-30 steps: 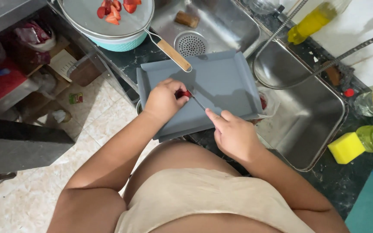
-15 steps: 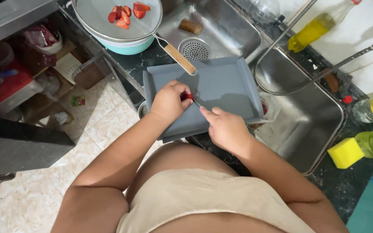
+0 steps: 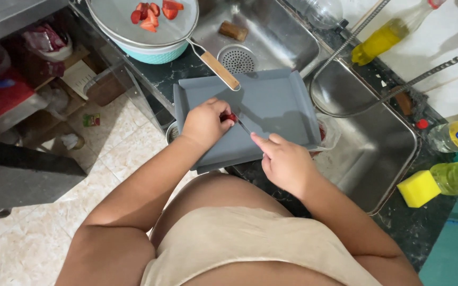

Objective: Hulling and cutting strawberries into a bowl in a kitchen sink area.

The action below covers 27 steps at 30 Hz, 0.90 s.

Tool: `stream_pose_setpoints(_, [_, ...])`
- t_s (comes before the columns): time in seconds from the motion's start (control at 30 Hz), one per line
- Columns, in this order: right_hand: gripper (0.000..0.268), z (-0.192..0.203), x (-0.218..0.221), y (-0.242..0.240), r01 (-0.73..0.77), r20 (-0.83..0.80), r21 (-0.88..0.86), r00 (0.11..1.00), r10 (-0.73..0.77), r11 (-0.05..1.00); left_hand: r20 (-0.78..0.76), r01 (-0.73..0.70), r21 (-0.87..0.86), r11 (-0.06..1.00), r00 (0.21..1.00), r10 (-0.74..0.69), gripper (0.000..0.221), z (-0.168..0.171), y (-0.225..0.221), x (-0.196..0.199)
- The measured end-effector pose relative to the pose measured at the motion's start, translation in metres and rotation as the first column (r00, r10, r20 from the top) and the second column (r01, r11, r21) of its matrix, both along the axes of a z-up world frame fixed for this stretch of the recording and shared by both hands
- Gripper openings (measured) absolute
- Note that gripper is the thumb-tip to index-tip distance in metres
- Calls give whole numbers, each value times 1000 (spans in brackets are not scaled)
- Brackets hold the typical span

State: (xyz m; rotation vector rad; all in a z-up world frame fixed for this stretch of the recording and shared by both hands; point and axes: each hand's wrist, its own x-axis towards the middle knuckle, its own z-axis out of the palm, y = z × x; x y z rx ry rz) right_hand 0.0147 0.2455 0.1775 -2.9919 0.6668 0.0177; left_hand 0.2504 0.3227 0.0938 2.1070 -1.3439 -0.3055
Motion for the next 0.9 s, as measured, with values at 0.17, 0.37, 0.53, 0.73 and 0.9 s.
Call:
stream_pose_setpoints(0.17, [60,-12,17,-1,-26,-28,15,999,27,1000,38,17,-2,1000,999,-17,27,-7,-2,1])
stream_pose_setpoints(0.37, [63,-9,14,-2,-30,-81,97,996,38,995,26,-10,16,1000,1000,9,29,-6,-1,0])
stream_pose_setpoints(0.53, [60,14,-3,0,81,-132,93,989,-69,992,46,-19,15,1000,999,18,27,-3,0,-2])
stream_pose_setpoints(0.73, [59,18,0,4,75,-117,140,991,-58,987,59,-30,43,999,998,27,26,-15,-5,1])
stream_pose_setpoints(0.9, [57,9,11,3,42,-102,102,994,-32,994,58,-13,39,999,998,10,24,-14,-4,3])
